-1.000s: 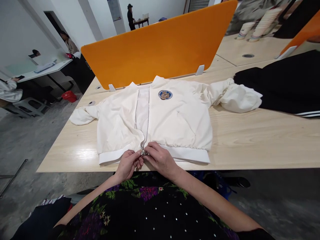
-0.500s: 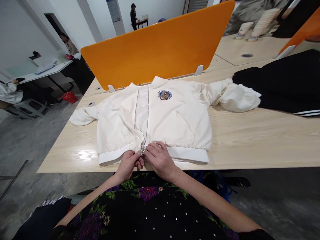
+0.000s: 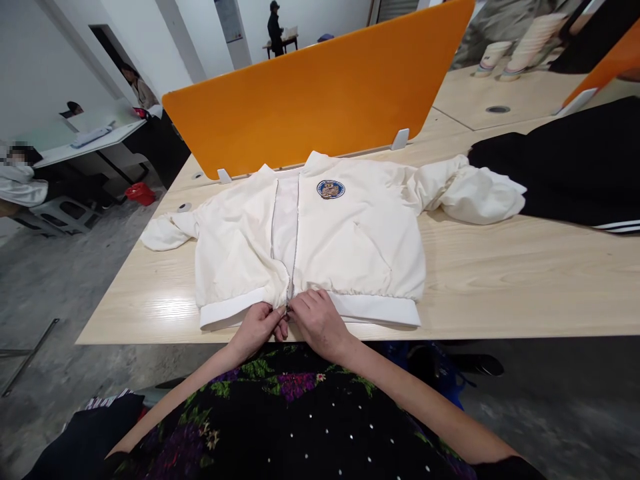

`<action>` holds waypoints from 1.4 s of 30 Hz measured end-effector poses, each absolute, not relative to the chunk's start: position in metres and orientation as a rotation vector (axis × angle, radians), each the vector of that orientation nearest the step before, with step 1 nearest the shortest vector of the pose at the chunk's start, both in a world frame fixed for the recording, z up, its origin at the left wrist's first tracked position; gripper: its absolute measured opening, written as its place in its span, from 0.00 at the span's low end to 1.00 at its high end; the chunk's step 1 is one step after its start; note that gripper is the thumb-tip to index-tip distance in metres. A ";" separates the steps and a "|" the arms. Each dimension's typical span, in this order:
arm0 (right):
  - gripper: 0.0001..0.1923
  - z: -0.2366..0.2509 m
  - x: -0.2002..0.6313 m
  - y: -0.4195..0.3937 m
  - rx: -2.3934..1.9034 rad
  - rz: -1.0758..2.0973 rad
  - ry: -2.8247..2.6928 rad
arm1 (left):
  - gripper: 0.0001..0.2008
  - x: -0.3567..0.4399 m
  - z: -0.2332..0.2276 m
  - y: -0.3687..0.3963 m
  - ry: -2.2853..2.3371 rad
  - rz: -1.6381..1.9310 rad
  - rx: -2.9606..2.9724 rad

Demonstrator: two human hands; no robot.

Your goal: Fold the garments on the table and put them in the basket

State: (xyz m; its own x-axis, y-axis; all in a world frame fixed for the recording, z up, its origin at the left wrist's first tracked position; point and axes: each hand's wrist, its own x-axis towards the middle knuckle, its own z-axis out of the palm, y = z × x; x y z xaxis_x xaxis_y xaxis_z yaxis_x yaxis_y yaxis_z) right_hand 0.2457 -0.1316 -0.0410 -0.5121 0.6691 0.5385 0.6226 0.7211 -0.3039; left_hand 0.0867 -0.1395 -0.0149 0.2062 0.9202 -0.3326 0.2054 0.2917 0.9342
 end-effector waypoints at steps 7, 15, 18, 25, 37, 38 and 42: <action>0.05 -0.026 0.256 -0.126 -0.945 0.563 -2.184 | 0.21 0.082 -0.018 -0.141 1.233 0.690 1.164; 0.11 -0.009 0.260 -0.116 -0.966 1.618 -1.366 | 0.20 0.083 -0.016 -0.142 1.224 0.691 1.082; 0.15 -0.009 0.254 -0.113 -0.947 1.828 -1.108 | 0.20 0.082 -0.014 -0.143 1.212 0.729 1.054; 0.09 -0.008 0.255 -0.112 -0.846 1.522 -1.551 | 0.20 0.080 -0.012 -0.143 1.155 0.726 1.005; 0.11 -0.016 0.255 -0.109 -0.735 0.602 -2.166 | 0.21 0.079 -0.010 -0.143 1.142 0.693 1.009; 0.11 -0.018 0.255 -0.109 -0.704 0.546 -2.193 | 0.21 0.079 -0.010 -0.143 1.138 0.693 1.005; 0.12 -0.023 0.255 -0.110 -0.715 0.339 -2.245 | 0.21 0.077 -0.011 -0.142 1.146 0.670 1.052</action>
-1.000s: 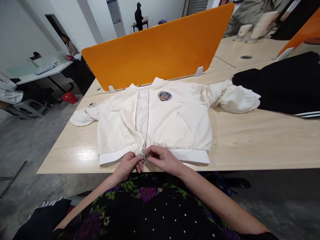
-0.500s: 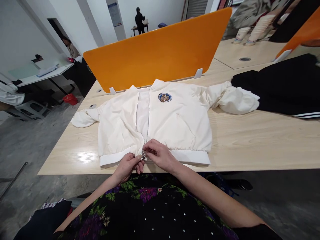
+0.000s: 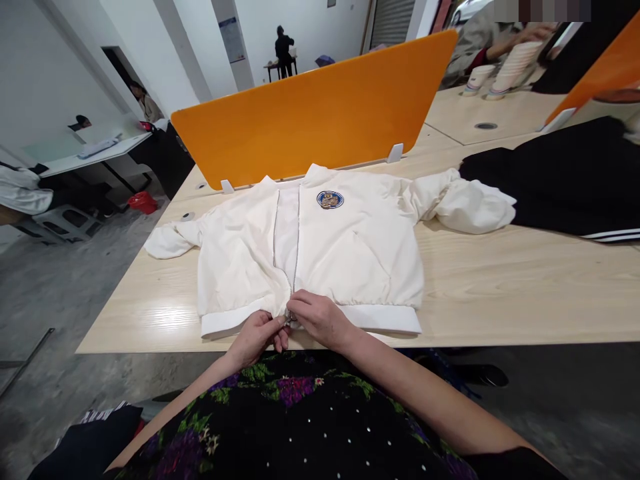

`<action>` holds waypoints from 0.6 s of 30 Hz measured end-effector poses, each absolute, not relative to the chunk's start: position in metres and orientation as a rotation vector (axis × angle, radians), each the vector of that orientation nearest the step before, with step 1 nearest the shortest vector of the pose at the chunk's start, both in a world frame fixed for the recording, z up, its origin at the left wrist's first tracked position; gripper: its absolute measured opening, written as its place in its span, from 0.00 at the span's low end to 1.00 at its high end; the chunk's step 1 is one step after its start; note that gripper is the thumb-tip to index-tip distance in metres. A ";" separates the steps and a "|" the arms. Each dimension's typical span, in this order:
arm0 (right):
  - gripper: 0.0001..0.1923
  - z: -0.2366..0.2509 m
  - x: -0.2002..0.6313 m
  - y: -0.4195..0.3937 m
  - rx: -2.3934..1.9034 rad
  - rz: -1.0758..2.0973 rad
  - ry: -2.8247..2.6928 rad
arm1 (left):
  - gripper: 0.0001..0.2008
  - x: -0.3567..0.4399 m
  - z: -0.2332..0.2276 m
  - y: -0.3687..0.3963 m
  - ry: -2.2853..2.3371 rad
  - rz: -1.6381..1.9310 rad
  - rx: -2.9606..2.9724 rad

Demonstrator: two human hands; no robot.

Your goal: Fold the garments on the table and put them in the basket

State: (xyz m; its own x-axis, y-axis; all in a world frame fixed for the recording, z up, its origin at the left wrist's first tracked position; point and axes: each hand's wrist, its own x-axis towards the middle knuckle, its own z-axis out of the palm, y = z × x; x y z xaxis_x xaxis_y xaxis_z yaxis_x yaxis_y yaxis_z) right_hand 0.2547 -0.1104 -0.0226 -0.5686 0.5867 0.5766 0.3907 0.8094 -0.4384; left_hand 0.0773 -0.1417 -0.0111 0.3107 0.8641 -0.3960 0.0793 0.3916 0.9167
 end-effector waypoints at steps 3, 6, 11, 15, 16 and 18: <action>0.12 -0.023 0.256 -0.104 -0.873 0.154 -2.267 | 0.22 0.077 -0.012 -0.142 1.162 0.632 1.122; 0.12 -0.019 0.261 -0.088 -1.070 0.041 -2.236 | 0.22 0.077 -0.012 -0.143 1.155 0.593 1.147; 0.11 -0.008 0.266 -0.061 -1.335 0.020 -2.292 | 0.22 0.072 -0.009 -0.149 1.142 0.529 1.132; 0.11 0.002 0.260 -0.036 -1.374 0.001 -2.487 | 0.23 0.071 -0.011 -0.153 1.150 0.542 1.038; 0.11 0.004 0.258 -0.025 -1.392 0.004 -2.515 | 0.23 0.071 -0.011 -0.153 1.155 0.553 1.029; 0.09 0.010 0.252 0.000 -1.454 0.049 -2.544 | 0.23 0.072 -0.010 -0.154 1.158 0.562 1.024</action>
